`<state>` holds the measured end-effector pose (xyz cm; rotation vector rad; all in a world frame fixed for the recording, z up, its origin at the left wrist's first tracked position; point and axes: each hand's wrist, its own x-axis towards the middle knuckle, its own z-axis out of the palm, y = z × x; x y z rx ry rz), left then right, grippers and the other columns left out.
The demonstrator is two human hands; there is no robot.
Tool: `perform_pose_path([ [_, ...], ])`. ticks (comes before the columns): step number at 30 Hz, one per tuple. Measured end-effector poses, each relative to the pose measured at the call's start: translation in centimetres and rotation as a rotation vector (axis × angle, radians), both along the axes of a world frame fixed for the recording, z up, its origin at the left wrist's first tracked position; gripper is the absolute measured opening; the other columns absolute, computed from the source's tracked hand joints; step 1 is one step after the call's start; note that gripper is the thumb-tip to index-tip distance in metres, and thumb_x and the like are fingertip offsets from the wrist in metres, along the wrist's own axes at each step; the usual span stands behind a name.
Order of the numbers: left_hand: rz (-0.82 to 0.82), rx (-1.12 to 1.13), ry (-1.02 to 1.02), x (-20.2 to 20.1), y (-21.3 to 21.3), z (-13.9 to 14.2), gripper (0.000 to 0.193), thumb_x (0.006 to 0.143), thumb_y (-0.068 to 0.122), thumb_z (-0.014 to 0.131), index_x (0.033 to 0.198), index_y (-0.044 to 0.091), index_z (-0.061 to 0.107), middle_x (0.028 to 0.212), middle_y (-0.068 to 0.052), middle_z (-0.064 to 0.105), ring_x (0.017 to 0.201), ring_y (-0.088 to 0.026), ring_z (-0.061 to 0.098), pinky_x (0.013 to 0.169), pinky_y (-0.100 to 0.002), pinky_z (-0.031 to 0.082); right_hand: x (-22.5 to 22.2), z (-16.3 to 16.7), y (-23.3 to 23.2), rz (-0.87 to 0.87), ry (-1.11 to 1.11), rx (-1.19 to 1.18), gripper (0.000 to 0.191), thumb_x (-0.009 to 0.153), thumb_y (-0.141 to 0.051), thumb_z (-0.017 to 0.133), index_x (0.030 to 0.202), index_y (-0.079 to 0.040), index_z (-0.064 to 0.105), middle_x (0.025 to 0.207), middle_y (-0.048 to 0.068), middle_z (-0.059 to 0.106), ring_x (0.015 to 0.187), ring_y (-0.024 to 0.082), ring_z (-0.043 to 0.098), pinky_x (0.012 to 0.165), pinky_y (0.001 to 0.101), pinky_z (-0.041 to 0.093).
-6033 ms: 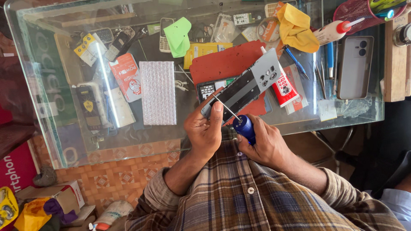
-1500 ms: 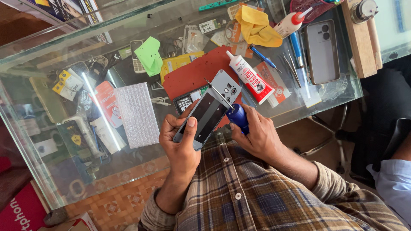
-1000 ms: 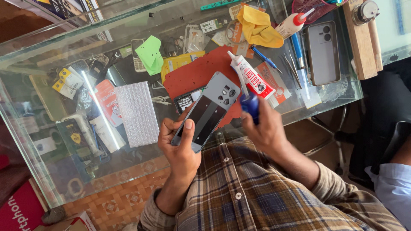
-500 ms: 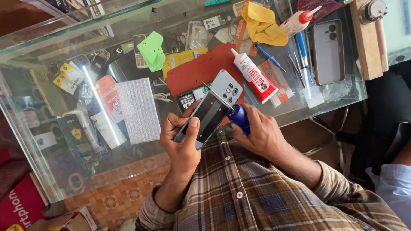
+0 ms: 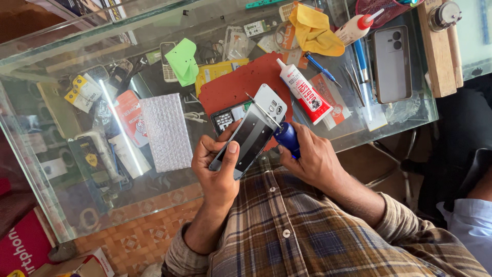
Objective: The person unscrews a smartphone back cover with a screwdriver, tests a feature phone by pressing its buttons and checking its screen, then applies adhesive from a tube onto the phone frame and wipes the frame with a cloth before handling small parts with tweezers.
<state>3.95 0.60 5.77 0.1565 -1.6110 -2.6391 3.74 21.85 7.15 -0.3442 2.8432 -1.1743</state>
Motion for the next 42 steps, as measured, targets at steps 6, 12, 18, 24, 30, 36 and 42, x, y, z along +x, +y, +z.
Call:
perform_pose_path([
  [6, -0.011, -0.021, 0.009, -0.1, -0.1, 0.1, 0.021, 0.101, 0.006, 0.068, 0.095, 0.007, 0.048, 0.129, -0.037, 0.066, 0.128, -0.023, 0.067, 0.102, -0.033, 0.056, 0.1, -0.1, 0.1, 0.007, -0.011, -0.002, 0.045, 0.091, -0.018, 0.070, 0.126, 0.004, 0.052, 0.088, 0.024, 0.067, 0.074, 0.044, 0.068, 0.064, 0.0489, 0.056],
  [12, 0.071, 0.104, -0.053, 0.5, -0.4, -1.6, 0.020, 0.102, 0.006, 0.069, 0.099, 0.007, 0.050, 0.122, -0.023, 0.070, 0.108, -0.017, 0.066, 0.096, -0.032, 0.055, 0.2, -1.2, 1.1, -0.095, -0.053, -0.078, 0.043, 0.094, -0.018, 0.068, 0.127, 0.003, 0.053, 0.086, 0.020, 0.068, 0.070, 0.036, 0.068, 0.063, 0.0443, 0.055],
  [18, 0.212, 0.256, -0.178, -0.9, 0.2, -3.1, 0.020, 0.103, 0.008, 0.068, 0.118, 0.002, 0.057, 0.109, -0.008, 0.064, 0.102, -0.014, 0.063, 0.091, -0.031, 0.053, 0.2, -1.4, 2.3, -0.095, -0.429, -0.883, 0.041, 0.101, -0.019, 0.060, 0.133, 0.003, 0.048, 0.113, 0.008, 0.067, 0.071, 0.011, 0.063, 0.063, 0.0285, 0.055],
  [24, 0.013, -0.036, -0.235, -1.3, 2.2, -2.3, 0.041, 0.096, 0.000, 0.071, 0.134, 0.001, 0.056, 0.113, -0.012, 0.071, 0.101, -0.016, 0.068, 0.088, -0.031, 0.054, 0.0, -1.4, 1.0, -0.061, -0.614, -0.938, 0.053, 0.100, -0.017, 0.061, 0.146, 0.001, 0.043, 0.091, 0.006, 0.063, 0.071, 0.011, 0.064, 0.064, 0.0269, 0.054],
  [30, -0.276, -0.022, -0.101, -1.6, 1.8, -2.2, 0.051, 0.097, -0.007, 0.069, 0.142, 0.004, 0.048, 0.123, -0.013, 0.071, 0.114, -0.018, 0.068, 0.099, -0.034, 0.056, -2.5, -0.3, 1.3, -0.016, -0.467, -0.773, 0.046, 0.100, -0.014, 0.063, 0.140, 0.004, 0.050, 0.096, 0.004, 0.060, 0.072, 0.012, 0.062, 0.063, 0.0269, 0.053],
  [36, -0.276, 0.572, -0.185, -4.1, 1.5, -1.5, 0.047, 0.093, 0.000, 0.064, 0.139, 0.002, 0.051, 0.140, -0.020, 0.061, 0.123, -0.032, 0.065, 0.105, -0.052, 0.056, -2.8, 1.2, 1.5, 0.069, 0.152, -0.234, 0.051, 0.098, -0.016, 0.068, 0.141, 0.004, 0.050, 0.119, 0.021, 0.065, 0.101, 0.034, 0.069, 0.089, 0.0398, 0.055],
  [42, -0.152, 0.758, 0.038, -5.7, 0.3, 0.3, 0.052, 0.112, 0.045, 0.051, 0.148, 0.008, 0.046, 0.138, -0.018, 0.057, 0.115, -0.027, 0.059, 0.103, -0.060, 0.050, 1.2, 0.4, 1.2, 0.182, -0.085, -0.098, 0.060, 0.086, -0.017, 0.071, 0.136, 0.006, 0.048, 0.111, 0.024, 0.069, 0.092, 0.042, 0.073, 0.080, 0.0457, 0.059],
])
